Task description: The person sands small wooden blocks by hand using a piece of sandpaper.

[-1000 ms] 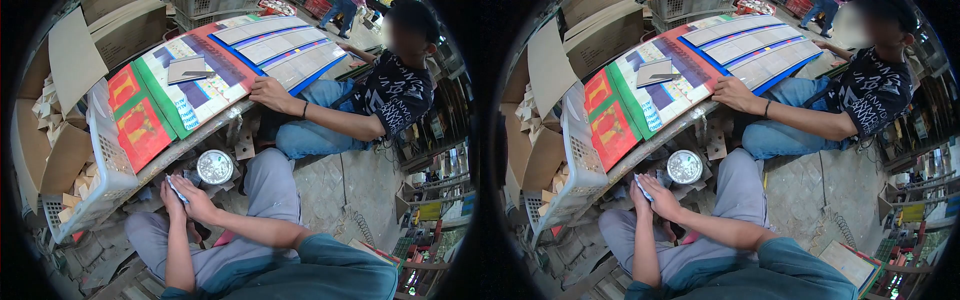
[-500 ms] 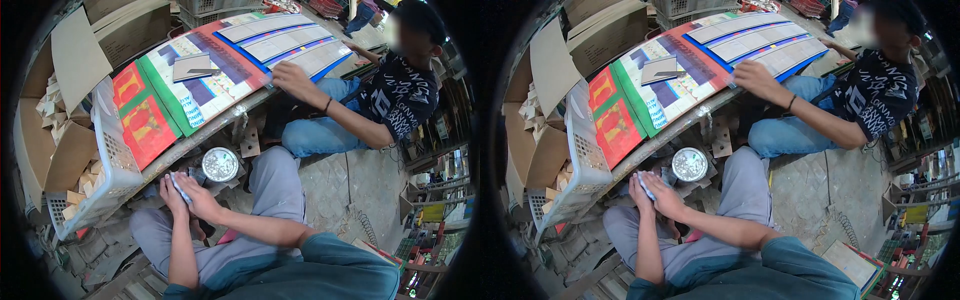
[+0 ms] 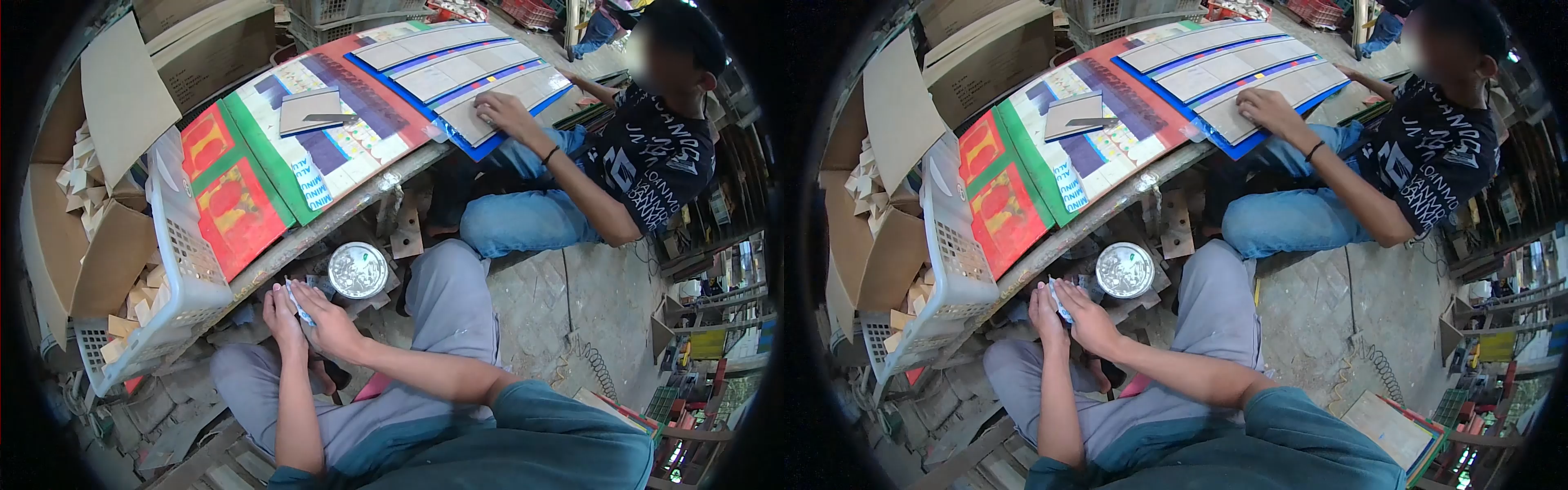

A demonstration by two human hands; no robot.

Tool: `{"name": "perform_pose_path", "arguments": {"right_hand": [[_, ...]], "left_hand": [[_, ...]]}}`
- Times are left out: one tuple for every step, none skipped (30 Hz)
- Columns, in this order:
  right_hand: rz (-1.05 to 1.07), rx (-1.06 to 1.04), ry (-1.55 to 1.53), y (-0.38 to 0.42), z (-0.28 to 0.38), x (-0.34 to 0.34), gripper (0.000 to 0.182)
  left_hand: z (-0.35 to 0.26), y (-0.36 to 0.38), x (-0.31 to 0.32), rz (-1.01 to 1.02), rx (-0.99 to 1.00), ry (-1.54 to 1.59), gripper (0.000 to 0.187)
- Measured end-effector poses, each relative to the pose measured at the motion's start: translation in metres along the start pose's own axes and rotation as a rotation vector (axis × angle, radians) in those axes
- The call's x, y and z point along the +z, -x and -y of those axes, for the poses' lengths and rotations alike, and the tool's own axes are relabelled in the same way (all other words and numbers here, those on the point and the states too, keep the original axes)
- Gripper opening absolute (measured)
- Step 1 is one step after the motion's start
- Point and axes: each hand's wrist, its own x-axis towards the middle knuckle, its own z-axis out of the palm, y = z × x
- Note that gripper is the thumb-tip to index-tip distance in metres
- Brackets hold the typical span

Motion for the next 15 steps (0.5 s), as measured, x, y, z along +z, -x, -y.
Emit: {"name": "perform_pose_path", "arguments": {"right_hand": [[-0.009, -0.026, -0.020, 0.000, 0.002, 0.001, 0.061], [-0.017, -0.051, -0.039, 0.000, 0.003, 0.001, 0.060], [-0.015, -0.051, -0.038, 0.000, 0.003, 0.001, 0.060], [-0.005, -0.036, -0.046, 0.000, 0.002, 0.001, 0.060], [0.005, -0.021, -0.054, 0.001, 0.002, 0.001, 0.059], [0.003, -0.022, -0.051, 0.001, 0.002, 0.001, 0.059], [0.001, -0.024, -0.050, 0.001, 0.002, 0.001, 0.059], [0.000, -0.026, -0.050, 0.000, 0.002, 0.001, 0.059], [-0.003, -0.025, -0.047, 0.000, 0.002, 0.001, 0.059], [-0.005, -0.028, -0.053, 0.000, 0.002, 0.001, 0.059], [-0.007, -0.030, -0.059, 0.001, 0.001, 0.001, 0.059], [-0.010, -0.026, -0.053, 0.001, 0.002, 0.002, 0.059], [-0.007, -0.018, -0.072, 0.001, 0.002, 0.002, 0.061], [-0.006, -0.011, -0.089, 0.001, 0.001, 0.002, 0.064], [-0.009, -0.007, -0.083, 0.002, 0.001, 0.002, 0.064]], "left_hand": [[-0.001, 0.000, 0.000, 0.001, -0.018, 0.027, 0.027], [-0.001, 0.000, -0.001, 0.001, -0.036, 0.055, 0.026], [0.001, 0.000, -0.002, 0.001, -0.037, 0.057, 0.026], [0.003, -0.002, -0.005, 0.008, -0.040, 0.034, 0.026], [0.005, -0.002, -0.007, 0.017, -0.042, 0.011, 0.026], [0.005, -0.002, -0.008, 0.019, -0.042, 0.012, 0.026], [0.005, -0.002, -0.008, 0.026, -0.035, 0.009, 0.025], [0.005, -0.002, -0.008, 0.033, -0.029, 0.006, 0.025], [0.006, -0.002, -0.009, 0.037, -0.029, 0.007, 0.025], [0.008, -0.003, -0.010, 0.039, -0.034, 0.010, 0.025], [0.010, -0.004, -0.011, 0.042, -0.040, 0.014, 0.025], [0.009, -0.004, -0.011, 0.047, -0.044, 0.016, 0.025], [0.009, -0.004, -0.011, 0.038, -0.065, 0.015, 0.026], [0.008, -0.003, -0.009, 0.030, -0.085, 0.013, 0.026], [0.007, -0.001, -0.006, 0.037, -0.090, 0.016, 0.026]]}}
